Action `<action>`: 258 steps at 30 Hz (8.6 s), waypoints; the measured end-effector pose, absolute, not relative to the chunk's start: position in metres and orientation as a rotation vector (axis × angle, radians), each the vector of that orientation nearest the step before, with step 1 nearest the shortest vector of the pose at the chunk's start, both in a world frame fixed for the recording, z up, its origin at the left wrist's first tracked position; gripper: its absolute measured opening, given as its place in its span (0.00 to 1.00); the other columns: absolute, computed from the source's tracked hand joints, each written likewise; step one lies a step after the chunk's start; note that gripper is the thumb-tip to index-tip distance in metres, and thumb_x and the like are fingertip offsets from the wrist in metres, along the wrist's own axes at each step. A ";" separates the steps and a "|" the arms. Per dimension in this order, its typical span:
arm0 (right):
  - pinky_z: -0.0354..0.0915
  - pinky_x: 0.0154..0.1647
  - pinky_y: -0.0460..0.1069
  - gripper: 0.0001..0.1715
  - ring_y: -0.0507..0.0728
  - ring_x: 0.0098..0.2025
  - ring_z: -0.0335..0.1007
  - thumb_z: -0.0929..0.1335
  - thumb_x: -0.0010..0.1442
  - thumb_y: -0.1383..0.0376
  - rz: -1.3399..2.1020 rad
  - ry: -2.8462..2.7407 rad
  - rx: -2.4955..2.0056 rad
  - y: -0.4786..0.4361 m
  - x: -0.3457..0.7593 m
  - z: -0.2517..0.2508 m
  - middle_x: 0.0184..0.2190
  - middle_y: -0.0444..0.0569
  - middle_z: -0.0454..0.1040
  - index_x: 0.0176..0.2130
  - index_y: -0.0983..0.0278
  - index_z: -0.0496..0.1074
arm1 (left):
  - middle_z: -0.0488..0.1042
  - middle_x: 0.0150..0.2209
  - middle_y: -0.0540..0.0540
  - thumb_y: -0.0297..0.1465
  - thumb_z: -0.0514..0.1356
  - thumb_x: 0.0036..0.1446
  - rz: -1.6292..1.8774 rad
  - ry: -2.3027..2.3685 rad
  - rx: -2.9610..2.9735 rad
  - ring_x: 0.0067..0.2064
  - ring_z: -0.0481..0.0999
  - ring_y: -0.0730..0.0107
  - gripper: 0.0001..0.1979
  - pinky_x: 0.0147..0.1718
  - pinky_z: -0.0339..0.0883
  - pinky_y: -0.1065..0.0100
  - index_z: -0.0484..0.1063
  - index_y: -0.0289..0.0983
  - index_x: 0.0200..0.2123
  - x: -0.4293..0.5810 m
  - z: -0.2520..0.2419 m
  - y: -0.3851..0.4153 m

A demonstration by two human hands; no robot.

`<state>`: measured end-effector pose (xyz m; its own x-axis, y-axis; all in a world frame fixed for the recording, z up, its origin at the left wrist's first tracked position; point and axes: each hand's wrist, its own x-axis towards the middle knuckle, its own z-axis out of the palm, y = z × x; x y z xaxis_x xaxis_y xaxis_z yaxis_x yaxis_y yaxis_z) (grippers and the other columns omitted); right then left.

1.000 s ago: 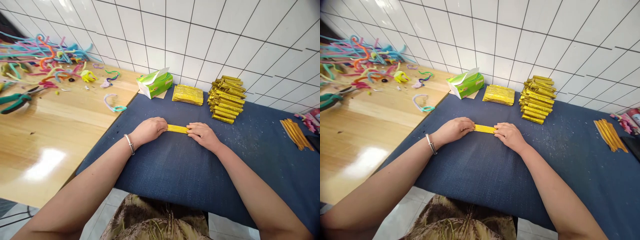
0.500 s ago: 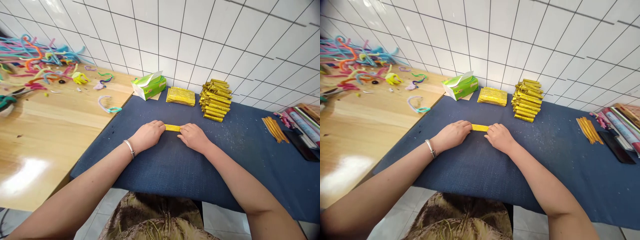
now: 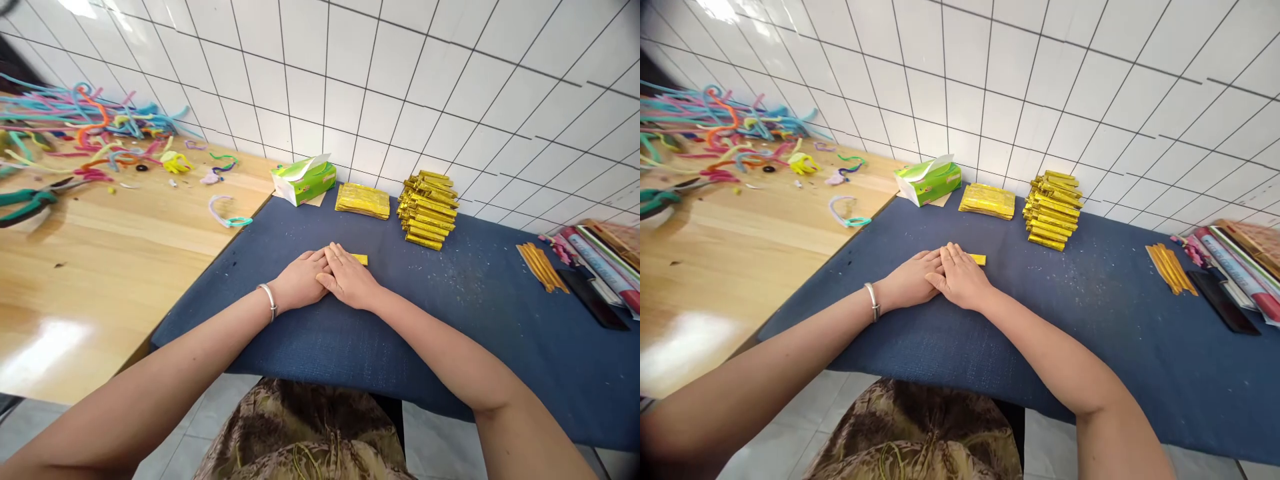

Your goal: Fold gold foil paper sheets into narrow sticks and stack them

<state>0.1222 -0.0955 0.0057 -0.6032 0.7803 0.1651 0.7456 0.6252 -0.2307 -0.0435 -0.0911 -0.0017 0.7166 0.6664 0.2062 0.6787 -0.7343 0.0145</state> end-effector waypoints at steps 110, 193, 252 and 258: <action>0.52 0.62 0.60 0.32 0.62 0.64 0.48 0.57 0.64 0.54 -0.002 -2.666 -1.310 -0.119 0.175 0.018 0.60 0.58 0.59 0.62 0.67 0.54 | 0.63 0.58 0.41 0.41 0.47 0.63 -0.295 -0.748 -3.049 0.60 0.59 0.63 0.24 0.56 0.51 0.63 0.58 0.36 0.59 -0.070 0.007 -0.080; 0.62 0.47 0.56 0.07 0.58 0.45 0.67 0.64 0.60 0.66 0.200 -2.352 -1.259 -0.125 0.188 0.001 0.43 0.49 0.73 0.40 0.62 0.69 | 0.70 0.40 0.47 0.33 0.55 0.59 -0.623 -1.187 -3.179 0.40 0.70 0.70 0.07 0.41 0.66 0.69 0.68 0.37 0.40 -0.085 0.017 -0.075; 0.59 0.43 0.54 0.11 0.56 0.39 0.63 0.61 0.64 0.65 0.264 -2.359 -1.291 -0.122 0.186 0.004 0.34 0.49 0.71 0.34 0.63 0.70 | 0.74 0.39 0.45 0.30 0.51 0.62 -0.607 -0.892 -3.095 0.40 0.72 0.69 0.11 0.43 0.67 0.65 0.70 0.36 0.43 -0.084 0.001 -0.081; 0.58 0.43 0.54 0.12 0.55 0.38 0.63 0.59 0.64 0.65 0.372 -2.312 -1.359 -0.121 0.182 0.009 0.32 0.48 0.70 0.32 0.62 0.68 | 0.75 0.38 0.46 0.32 0.51 0.63 -0.689 -1.080 -3.140 0.40 0.72 0.69 0.11 0.43 0.67 0.65 0.71 0.36 0.41 -0.080 0.005 -0.086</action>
<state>0.1822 -0.1206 0.0089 -0.4267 0.8754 0.2272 0.7599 0.4833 -0.4347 -0.0798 -0.0859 0.0050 0.7191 0.6306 0.2918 0.5304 -0.7695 0.3558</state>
